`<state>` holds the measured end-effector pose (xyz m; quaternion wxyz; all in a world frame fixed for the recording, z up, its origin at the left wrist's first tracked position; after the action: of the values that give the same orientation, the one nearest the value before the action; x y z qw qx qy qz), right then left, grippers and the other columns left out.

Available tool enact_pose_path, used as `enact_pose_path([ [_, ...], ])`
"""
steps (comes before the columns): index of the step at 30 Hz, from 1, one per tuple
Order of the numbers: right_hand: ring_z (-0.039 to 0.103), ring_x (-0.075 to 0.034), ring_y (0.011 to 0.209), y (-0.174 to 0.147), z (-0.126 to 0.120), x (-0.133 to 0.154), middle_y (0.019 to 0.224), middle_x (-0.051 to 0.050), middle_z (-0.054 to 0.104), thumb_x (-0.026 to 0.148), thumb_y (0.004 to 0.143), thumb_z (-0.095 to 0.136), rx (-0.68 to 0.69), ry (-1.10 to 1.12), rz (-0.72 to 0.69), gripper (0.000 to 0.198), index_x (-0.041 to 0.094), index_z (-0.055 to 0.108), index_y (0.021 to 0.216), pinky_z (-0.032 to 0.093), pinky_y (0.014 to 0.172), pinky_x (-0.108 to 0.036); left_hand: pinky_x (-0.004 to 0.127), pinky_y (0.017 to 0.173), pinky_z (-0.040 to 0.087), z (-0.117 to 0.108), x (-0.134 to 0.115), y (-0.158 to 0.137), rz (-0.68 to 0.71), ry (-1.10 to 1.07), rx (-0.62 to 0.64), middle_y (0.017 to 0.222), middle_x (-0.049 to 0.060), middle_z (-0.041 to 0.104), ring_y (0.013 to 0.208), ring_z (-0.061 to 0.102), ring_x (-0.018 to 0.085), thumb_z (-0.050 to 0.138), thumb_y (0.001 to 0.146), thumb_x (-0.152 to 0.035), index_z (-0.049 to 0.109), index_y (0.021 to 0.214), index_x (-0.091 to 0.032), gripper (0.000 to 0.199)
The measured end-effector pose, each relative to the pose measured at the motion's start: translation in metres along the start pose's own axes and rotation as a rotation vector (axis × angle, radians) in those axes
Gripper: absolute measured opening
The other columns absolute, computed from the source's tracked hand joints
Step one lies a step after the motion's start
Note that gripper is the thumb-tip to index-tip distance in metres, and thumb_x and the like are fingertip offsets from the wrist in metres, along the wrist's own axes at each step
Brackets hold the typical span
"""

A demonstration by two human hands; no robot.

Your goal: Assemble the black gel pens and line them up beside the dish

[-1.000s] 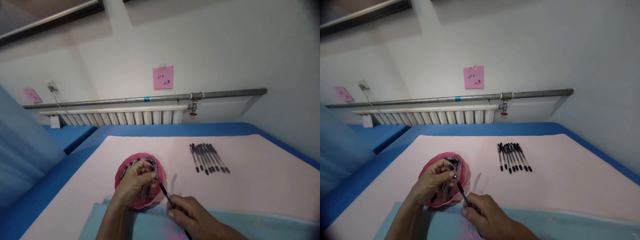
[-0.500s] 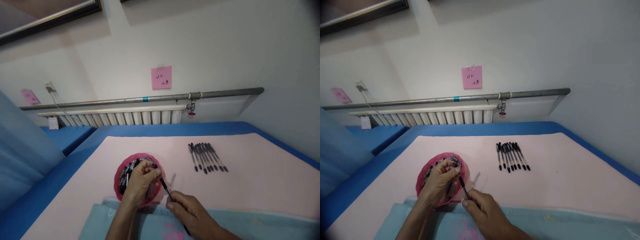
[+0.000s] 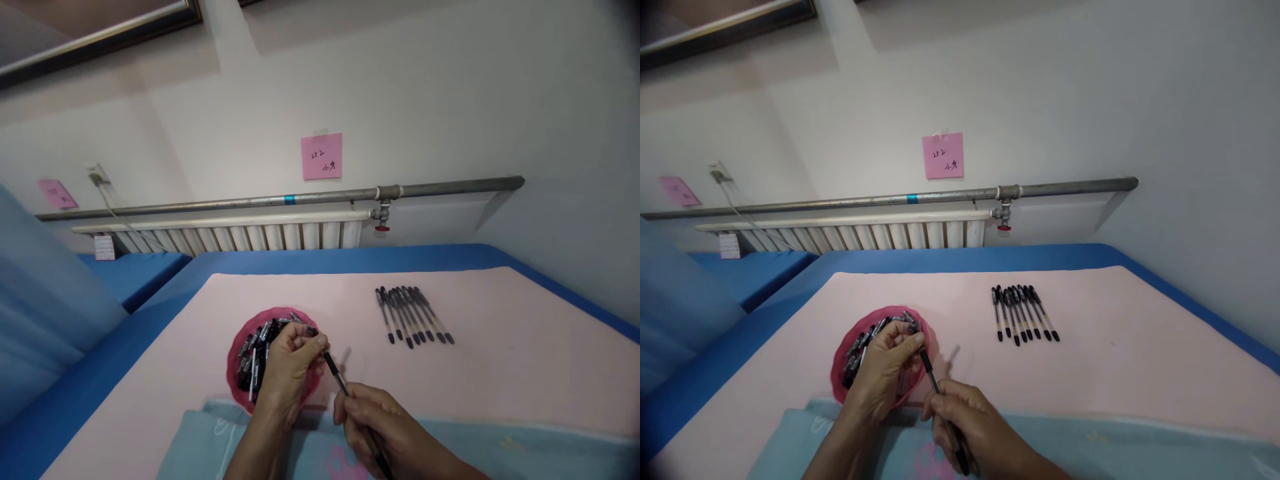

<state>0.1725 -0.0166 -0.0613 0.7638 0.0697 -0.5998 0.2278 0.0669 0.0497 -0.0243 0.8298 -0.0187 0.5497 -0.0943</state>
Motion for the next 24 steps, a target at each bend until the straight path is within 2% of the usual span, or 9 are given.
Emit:
enact_pose_path([
  [3,0.026,-0.005,0.027,0.001,-0.001,0.001,0.038,0.01,0.04,0.048,0.078,0.045,-0.035,-0.009,-0.011,0.032,0.017,0.052,0.076,0.017,0.03,-0.019,0.016,0.043,0.037,0.001,0.0,0.0,-0.038,-0.06,0.018,0.061,-0.003,0.061,0.045,0.048,0.004,0.077,0.059,-0.028,0.054,0.08,-0.015,0.034],
  [8,0.028,-0.004,0.032,0.0,-0.003,0.008,0.042,0.01,0.04,0.042,0.081,0.046,-0.099,-0.096,-0.031,0.026,0.017,0.052,0.073,0.02,0.035,-0.019,0.015,0.046,0.038,0.002,0.001,-0.001,-0.108,-0.105,0.05,0.075,0.004,0.065,0.054,0.052,0.005,0.068,0.071,-0.037,0.055,0.082,-0.014,0.029],
  [10,0.029,-0.005,0.034,0.0,-0.003,0.009,0.044,0.009,0.04,0.04,0.082,0.045,-0.088,-0.139,-0.043,0.025,0.017,0.052,0.074,0.022,0.037,-0.019,0.015,0.045,0.037,0.002,0.003,-0.002,-0.122,-0.087,0.072,0.072,0.002,0.063,0.052,0.05,0.004,0.066,0.072,-0.039,0.055,0.079,-0.014,0.028],
  [15,0.031,-0.005,0.037,0.001,-0.006,0.005,0.046,0.009,0.04,0.039,0.085,0.043,-0.075,-0.203,-0.054,0.025,0.018,0.048,0.072,0.025,0.04,-0.02,0.016,0.043,0.032,0.004,0.008,-0.003,-0.1,-0.025,0.114,0.052,-0.005,0.05,0.043,0.04,0.003,0.07,0.069,-0.033,0.051,0.064,-0.014,0.027],
  [20,0.033,-0.006,0.039,0.001,-0.008,0.004,0.048,0.008,0.042,0.04,0.086,0.042,-0.09,-0.212,-0.078,0.027,0.019,0.044,0.069,0.027,0.043,-0.02,0.017,0.049,0.037,0.007,0.009,-0.005,-0.128,-0.001,0.168,0.071,0.003,0.06,0.057,0.05,0.006,0.067,0.071,-0.035,0.061,0.079,-0.011,0.027],
  [24,0.034,-0.006,0.04,0.001,-0.009,0.006,0.049,0.008,0.042,0.04,0.086,0.041,-0.092,-0.266,-0.064,0.028,0.019,0.044,0.067,0.027,0.043,-0.02,0.018,0.047,0.036,0.004,0.011,-0.002,-0.102,0.025,0.133,0.063,-0.001,0.055,0.052,0.046,0.006,0.064,0.073,-0.042,0.059,0.077,-0.013,0.03],
])
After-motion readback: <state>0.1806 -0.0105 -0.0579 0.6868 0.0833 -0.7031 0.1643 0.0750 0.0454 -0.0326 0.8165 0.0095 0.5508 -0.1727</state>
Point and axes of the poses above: each hand's wrist, its own y-axis towards the middle knuckle, its own z-axis out of the palm, x = y × z, the point moved 5 cm from there along y, towards the middle knuckle
